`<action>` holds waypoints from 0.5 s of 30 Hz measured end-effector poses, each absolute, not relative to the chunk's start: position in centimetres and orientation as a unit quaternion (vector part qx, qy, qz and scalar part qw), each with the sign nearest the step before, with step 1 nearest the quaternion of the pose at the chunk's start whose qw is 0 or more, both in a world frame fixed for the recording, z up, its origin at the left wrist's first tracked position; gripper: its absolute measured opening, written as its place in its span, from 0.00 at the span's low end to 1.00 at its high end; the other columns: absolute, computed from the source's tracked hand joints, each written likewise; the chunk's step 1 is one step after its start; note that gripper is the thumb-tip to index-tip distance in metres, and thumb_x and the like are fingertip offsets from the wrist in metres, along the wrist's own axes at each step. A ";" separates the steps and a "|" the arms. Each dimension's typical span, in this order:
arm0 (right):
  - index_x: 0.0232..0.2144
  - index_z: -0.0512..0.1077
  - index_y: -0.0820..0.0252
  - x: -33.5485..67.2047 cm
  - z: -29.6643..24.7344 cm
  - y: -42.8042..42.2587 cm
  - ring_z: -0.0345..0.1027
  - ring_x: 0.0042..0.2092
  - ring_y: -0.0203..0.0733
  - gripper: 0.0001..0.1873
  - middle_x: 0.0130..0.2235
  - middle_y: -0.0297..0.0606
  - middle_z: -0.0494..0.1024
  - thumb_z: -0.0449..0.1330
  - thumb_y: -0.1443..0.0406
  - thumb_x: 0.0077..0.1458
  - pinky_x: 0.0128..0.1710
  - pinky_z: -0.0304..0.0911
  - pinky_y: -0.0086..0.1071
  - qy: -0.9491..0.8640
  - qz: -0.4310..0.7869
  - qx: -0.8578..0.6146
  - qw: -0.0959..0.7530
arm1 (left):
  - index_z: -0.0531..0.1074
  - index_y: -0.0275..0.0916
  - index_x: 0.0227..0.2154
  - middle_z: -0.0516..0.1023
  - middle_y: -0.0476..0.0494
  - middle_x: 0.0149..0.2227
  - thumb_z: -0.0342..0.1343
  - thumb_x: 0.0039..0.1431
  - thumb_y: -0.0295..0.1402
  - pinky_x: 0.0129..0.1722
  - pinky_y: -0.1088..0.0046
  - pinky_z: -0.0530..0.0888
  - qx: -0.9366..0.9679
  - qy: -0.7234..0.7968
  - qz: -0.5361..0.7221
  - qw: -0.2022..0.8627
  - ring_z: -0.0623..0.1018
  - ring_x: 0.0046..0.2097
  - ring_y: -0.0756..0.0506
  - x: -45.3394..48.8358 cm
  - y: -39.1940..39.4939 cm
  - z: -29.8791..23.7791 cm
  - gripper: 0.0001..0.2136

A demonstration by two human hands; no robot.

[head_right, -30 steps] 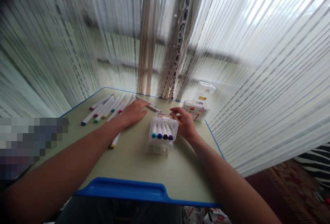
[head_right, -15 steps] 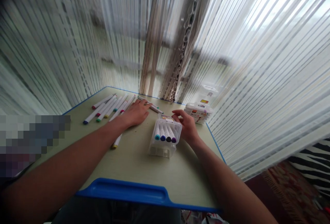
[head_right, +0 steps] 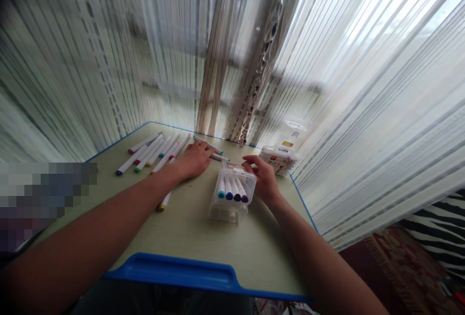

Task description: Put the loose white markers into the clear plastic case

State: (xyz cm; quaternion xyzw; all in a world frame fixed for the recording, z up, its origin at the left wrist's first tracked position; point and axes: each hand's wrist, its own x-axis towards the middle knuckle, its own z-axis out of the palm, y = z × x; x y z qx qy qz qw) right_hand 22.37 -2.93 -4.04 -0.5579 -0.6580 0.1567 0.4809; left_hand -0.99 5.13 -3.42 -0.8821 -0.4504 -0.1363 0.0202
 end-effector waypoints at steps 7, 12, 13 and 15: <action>0.41 0.76 0.60 22.5 -3.9 -2.9 0.80 0.33 0.46 0.14 0.36 0.43 0.82 0.60 0.57 0.58 0.32 0.72 0.36 -0.648 0.147 -0.565 0.488 | 0.77 0.32 0.45 0.75 0.28 0.51 0.46 0.67 0.27 0.53 0.53 0.70 -0.879 -0.448 -0.162 0.027 0.72 0.54 0.32 -0.9 5.4 -3.4 0.14; 0.42 0.76 0.60 22.5 -3.8 -2.9 0.79 0.33 0.46 0.15 0.37 0.44 0.82 0.60 0.57 0.58 0.32 0.72 0.36 -0.648 0.156 -0.558 0.495 | 0.76 0.33 0.46 0.76 0.32 0.46 0.49 0.68 0.29 0.51 0.57 0.72 -0.861 -0.457 -0.221 0.026 0.76 0.49 0.36 -1.1 5.3 -2.6 0.12; 0.42 0.76 0.60 22.5 -3.8 -2.9 0.79 0.33 0.46 0.15 0.36 0.44 0.82 0.60 0.57 0.57 0.31 0.72 0.36 -0.647 0.156 -0.558 0.497 | 0.76 0.33 0.46 0.76 0.33 0.47 0.49 0.69 0.30 0.51 0.58 0.72 -0.854 -0.460 -0.242 0.027 0.76 0.49 0.37 -1.1 5.2 -2.4 0.12; 0.41 0.76 0.60 22.4 -3.7 -2.9 0.79 0.32 0.46 0.15 0.36 0.43 0.82 0.60 0.56 0.57 0.30 0.71 0.34 -0.643 0.157 -0.559 0.499 | 0.76 0.34 0.46 0.74 0.35 0.48 0.51 0.68 0.32 0.53 0.60 0.72 -0.835 -0.448 -0.317 0.021 0.75 0.50 0.38 -1.1 5.0 -1.9 0.11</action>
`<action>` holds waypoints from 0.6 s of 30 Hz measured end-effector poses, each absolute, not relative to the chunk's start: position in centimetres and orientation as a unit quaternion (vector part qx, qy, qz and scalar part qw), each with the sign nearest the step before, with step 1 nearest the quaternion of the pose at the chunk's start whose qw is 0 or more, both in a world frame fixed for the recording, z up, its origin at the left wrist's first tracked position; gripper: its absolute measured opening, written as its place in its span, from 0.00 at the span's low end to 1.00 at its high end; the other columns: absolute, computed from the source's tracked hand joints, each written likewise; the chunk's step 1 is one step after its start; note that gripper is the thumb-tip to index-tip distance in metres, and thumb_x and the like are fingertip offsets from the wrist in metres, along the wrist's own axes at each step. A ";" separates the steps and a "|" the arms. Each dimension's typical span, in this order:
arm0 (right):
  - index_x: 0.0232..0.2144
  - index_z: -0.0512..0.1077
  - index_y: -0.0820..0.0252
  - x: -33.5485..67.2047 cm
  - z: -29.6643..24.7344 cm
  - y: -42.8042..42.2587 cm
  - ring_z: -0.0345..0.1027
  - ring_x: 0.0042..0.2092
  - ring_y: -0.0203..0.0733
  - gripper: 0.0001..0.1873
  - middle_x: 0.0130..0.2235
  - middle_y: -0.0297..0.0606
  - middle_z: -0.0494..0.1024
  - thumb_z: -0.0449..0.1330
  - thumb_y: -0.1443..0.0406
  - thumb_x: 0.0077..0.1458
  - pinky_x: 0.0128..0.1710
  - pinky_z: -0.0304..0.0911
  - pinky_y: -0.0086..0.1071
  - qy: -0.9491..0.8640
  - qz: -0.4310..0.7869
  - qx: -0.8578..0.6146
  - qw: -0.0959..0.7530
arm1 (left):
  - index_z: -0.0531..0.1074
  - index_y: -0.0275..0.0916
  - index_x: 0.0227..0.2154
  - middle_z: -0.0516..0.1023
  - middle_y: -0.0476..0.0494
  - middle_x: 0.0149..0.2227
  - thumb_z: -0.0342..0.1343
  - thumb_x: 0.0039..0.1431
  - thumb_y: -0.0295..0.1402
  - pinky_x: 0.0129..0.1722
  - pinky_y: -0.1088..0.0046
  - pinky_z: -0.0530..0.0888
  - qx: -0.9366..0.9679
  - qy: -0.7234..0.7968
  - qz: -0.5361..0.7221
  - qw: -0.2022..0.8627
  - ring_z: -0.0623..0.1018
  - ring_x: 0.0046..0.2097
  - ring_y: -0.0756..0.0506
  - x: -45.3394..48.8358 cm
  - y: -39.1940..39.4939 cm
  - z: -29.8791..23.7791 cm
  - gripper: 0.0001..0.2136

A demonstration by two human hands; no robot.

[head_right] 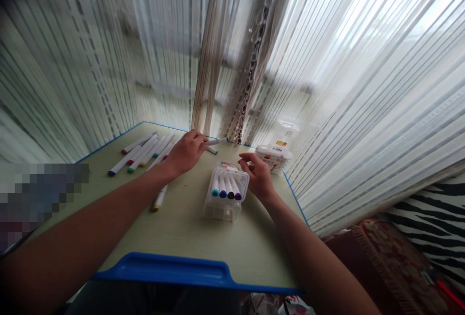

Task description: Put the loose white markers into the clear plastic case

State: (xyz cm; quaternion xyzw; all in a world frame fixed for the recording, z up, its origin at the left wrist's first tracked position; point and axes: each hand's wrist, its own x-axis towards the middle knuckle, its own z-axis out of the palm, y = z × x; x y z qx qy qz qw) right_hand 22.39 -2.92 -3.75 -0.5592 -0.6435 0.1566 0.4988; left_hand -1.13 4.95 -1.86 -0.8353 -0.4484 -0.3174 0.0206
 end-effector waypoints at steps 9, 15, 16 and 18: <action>0.43 0.75 0.61 22.2 -3.5 -3.2 0.77 0.28 0.41 0.16 0.37 0.44 0.82 0.59 0.56 0.59 0.25 0.67 0.30 -0.646 0.159 -0.550 0.505 | 0.75 0.37 0.43 0.74 0.40 0.45 0.59 0.62 0.29 0.49 0.64 0.73 -0.741 -0.320 -0.579 -0.116 0.75 0.46 0.44 0.0 2.0 1.0 0.07; 0.42 0.75 0.61 22.1 -3.3 -3.2 0.79 0.32 0.43 0.16 0.36 0.44 0.83 0.59 0.55 0.60 0.29 0.69 0.32 -0.655 0.150 -0.539 0.508 | 0.77 0.38 0.37 0.80 0.44 0.38 0.68 0.53 0.34 0.38 0.70 0.70 -0.637 -0.299 -0.627 -0.335 0.76 0.39 0.46 0.8 1.7 1.3 0.10; 0.42 0.75 0.61 22.1 -3.2 -3.2 0.78 0.31 0.43 0.16 0.36 0.44 0.82 0.59 0.55 0.60 0.28 0.68 0.32 -0.655 0.151 -0.537 0.510 | 0.77 0.37 0.35 0.80 0.44 0.37 0.70 0.50 0.35 0.37 0.71 0.70 -0.610 -0.288 -0.636 -0.375 0.76 0.38 0.47 0.9 1.9 1.3 0.12; 0.42 0.75 0.61 22.0 -3.0 -3.3 0.75 0.28 0.40 0.16 0.35 0.42 0.82 0.58 0.54 0.61 0.26 0.67 0.31 -0.653 0.150 -0.533 0.517 | 0.76 0.36 0.34 0.80 0.45 0.35 0.72 0.46 0.36 0.37 0.72 0.71 -0.562 -0.252 -0.651 -0.444 0.76 0.36 0.48 1.1 2.1 1.3 0.15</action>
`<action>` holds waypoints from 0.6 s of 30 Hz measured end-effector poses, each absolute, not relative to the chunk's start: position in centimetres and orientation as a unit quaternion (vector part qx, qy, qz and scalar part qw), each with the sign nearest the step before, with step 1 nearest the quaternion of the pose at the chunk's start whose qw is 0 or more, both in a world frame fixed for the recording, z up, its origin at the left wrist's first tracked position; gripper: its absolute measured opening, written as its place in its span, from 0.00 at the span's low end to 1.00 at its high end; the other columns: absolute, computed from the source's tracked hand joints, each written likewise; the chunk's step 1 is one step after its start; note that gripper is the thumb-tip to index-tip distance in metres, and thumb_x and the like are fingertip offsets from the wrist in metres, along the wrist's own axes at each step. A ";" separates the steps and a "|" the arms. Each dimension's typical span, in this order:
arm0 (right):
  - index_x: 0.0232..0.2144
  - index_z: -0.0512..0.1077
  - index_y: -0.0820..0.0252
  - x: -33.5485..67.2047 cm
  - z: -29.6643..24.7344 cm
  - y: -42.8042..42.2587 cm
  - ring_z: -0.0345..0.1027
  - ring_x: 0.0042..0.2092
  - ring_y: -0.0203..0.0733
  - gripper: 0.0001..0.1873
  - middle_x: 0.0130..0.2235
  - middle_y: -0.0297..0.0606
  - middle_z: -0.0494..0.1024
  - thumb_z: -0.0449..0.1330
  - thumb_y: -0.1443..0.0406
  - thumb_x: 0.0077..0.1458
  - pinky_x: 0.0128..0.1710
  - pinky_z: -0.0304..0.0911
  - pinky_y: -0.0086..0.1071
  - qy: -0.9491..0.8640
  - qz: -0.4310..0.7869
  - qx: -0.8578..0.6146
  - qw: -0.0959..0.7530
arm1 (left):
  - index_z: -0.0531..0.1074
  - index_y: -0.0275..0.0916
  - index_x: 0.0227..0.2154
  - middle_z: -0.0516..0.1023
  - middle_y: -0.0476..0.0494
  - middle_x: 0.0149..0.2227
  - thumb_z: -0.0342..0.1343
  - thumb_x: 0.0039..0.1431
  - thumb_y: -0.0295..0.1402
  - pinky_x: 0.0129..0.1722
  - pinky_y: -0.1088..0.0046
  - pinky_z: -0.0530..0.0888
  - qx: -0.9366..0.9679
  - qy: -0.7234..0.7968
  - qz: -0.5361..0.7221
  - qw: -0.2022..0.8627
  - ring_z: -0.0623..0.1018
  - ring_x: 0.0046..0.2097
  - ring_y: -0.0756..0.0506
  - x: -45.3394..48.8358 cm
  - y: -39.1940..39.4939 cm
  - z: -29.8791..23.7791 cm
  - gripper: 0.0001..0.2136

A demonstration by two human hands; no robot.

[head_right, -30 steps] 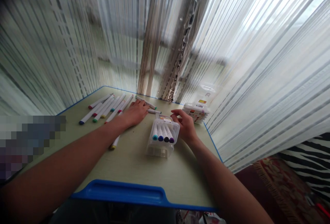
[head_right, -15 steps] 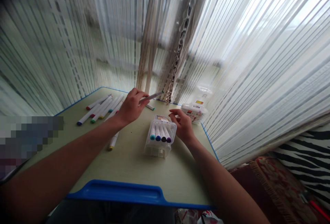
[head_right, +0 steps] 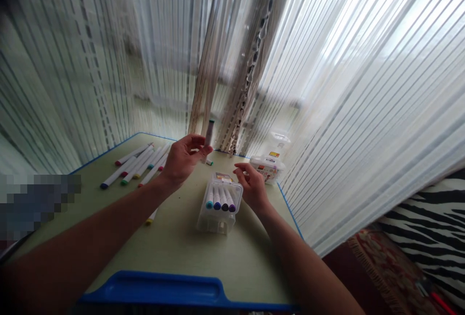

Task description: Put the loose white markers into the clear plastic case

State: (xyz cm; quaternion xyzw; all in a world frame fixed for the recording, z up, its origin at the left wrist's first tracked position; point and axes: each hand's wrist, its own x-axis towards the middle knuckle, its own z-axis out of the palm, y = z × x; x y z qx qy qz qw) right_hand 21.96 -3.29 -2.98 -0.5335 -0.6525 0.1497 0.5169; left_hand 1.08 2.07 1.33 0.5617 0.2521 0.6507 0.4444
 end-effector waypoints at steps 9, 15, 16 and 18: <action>0.42 0.74 0.60 21.2 -1.7 -4.3 0.67 0.23 0.33 0.19 0.35 0.40 0.80 0.53 0.52 0.64 0.21 0.62 0.29 -0.602 0.196 -0.461 0.621 | 0.73 0.35 0.35 0.81 0.48 0.34 0.70 0.49 0.31 0.40 0.71 0.78 0.425 0.126 0.621 0.646 0.81 0.36 0.50 1.5 0.0 2.8 0.13; 0.47 0.71 0.59 20.2 -0.5 -5.5 0.71 0.26 0.37 0.21 0.35 0.39 0.80 0.55 0.50 0.63 0.21 0.63 0.29 -0.611 0.165 -0.436 0.640 | 0.74 0.33 0.37 0.83 0.45 0.36 0.66 0.49 0.20 0.49 0.64 0.79 0.398 0.141 0.573 0.703 0.83 0.41 0.46 2.0 -0.8 2.5 0.13; 0.47 0.71 0.58 20.0 -0.4 -5.7 0.71 0.26 0.37 0.20 0.34 0.39 0.80 0.56 0.50 0.62 0.21 0.64 0.29 -0.615 0.152 -0.433 0.641 | 0.74 0.33 0.38 0.83 0.44 0.35 0.66 0.49 0.19 0.50 0.64 0.79 0.397 0.143 0.568 0.706 0.83 0.42 0.46 2.0 -0.9 2.4 0.13; 0.45 0.73 0.58 19.8 -0.4 -5.8 0.71 0.26 0.37 0.17 0.33 0.38 0.80 0.59 0.52 0.62 0.21 0.64 0.30 -0.621 0.126 -0.427 0.645 | 0.74 0.32 0.38 0.82 0.44 0.35 0.66 0.49 0.18 0.51 0.63 0.78 0.397 0.143 0.562 0.712 0.83 0.42 0.46 2.1 -0.9 2.3 0.13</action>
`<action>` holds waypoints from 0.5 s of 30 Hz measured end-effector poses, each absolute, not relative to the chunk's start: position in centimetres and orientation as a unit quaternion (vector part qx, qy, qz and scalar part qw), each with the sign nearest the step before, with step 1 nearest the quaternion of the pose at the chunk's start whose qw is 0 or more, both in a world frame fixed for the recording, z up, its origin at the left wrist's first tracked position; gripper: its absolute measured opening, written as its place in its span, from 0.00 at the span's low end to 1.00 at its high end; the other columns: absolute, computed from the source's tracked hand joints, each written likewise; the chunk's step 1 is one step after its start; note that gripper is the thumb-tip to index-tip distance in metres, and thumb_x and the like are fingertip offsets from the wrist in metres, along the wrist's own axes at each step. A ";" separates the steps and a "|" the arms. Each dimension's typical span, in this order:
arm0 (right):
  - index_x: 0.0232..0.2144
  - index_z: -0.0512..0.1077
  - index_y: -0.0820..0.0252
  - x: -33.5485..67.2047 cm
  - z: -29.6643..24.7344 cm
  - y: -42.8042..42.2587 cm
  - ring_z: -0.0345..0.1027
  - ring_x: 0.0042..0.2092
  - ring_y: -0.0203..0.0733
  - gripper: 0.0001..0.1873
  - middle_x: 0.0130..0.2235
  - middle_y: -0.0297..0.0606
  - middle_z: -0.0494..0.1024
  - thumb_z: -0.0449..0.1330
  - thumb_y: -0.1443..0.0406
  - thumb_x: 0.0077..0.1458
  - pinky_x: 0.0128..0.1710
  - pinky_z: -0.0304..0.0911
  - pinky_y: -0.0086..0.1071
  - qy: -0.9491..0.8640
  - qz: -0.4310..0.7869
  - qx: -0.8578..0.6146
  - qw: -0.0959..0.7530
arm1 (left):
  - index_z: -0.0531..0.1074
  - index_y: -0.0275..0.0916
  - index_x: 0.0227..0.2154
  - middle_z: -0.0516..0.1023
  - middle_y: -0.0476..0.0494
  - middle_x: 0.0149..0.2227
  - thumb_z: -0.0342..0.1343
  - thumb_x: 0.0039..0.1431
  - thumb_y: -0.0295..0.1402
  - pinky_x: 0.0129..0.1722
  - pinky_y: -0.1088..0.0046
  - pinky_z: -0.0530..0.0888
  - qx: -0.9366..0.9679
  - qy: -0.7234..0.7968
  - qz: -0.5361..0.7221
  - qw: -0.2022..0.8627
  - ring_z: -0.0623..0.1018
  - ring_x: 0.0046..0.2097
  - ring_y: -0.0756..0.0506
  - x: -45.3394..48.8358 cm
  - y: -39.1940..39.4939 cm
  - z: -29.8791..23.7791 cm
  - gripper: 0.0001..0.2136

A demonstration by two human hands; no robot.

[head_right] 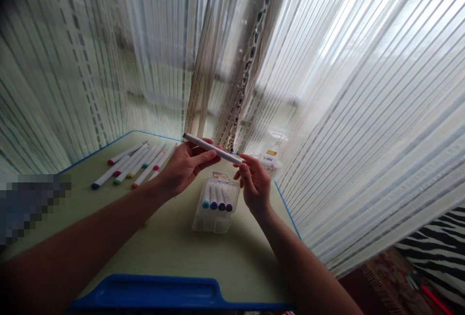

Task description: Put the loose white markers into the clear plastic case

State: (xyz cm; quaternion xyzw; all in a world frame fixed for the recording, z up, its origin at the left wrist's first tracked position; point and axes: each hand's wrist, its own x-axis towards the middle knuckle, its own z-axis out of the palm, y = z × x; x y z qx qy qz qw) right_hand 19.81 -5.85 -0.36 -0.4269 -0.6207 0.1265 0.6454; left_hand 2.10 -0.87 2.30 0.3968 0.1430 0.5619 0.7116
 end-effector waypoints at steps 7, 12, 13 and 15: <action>0.43 0.73 0.58 19.8 -0.7 -5.7 0.69 0.21 0.37 0.13 0.24 0.32 0.75 0.60 0.55 0.63 0.19 0.62 0.32 -0.614 0.077 -0.451 0.643 | 0.77 0.33 0.38 0.81 0.42 0.36 0.65 0.57 0.26 0.44 0.64 0.80 0.417 0.151 0.558 0.702 0.82 0.39 0.46 2.3 -0.4 2.0 0.07; 0.44 0.72 0.56 19.9 -0.7 -5.5 0.65 0.18 0.36 0.12 0.19 0.27 0.70 0.60 0.57 0.63 0.17 0.57 0.30 -0.591 0.075 -0.458 0.660 | 0.78 0.33 0.37 0.78 0.46 0.33 0.66 0.56 0.29 0.35 0.71 0.79 0.434 0.171 0.574 0.673 0.78 0.31 0.51 2.1 0.0 1.9 0.07; 0.43 0.72 0.56 19.9 -0.7 -5.5 0.65 0.18 0.36 0.11 0.19 0.27 0.70 0.60 0.57 0.63 0.17 0.57 0.30 -0.588 0.075 -0.459 0.662 | 0.78 0.33 0.37 0.77 0.47 0.33 0.67 0.55 0.29 0.35 0.71 0.78 0.435 0.172 0.575 0.671 0.77 0.31 0.51 2.1 0.0 1.9 0.08; 0.43 0.71 0.56 19.9 -0.6 -5.5 0.66 0.18 0.36 0.11 0.19 0.26 0.69 0.61 0.57 0.62 0.17 0.58 0.30 -0.584 0.071 -0.460 0.666 | 0.78 0.33 0.37 0.77 0.47 0.33 0.67 0.54 0.29 0.35 0.71 0.78 0.435 0.172 0.573 0.673 0.77 0.32 0.51 2.0 0.1 1.9 0.09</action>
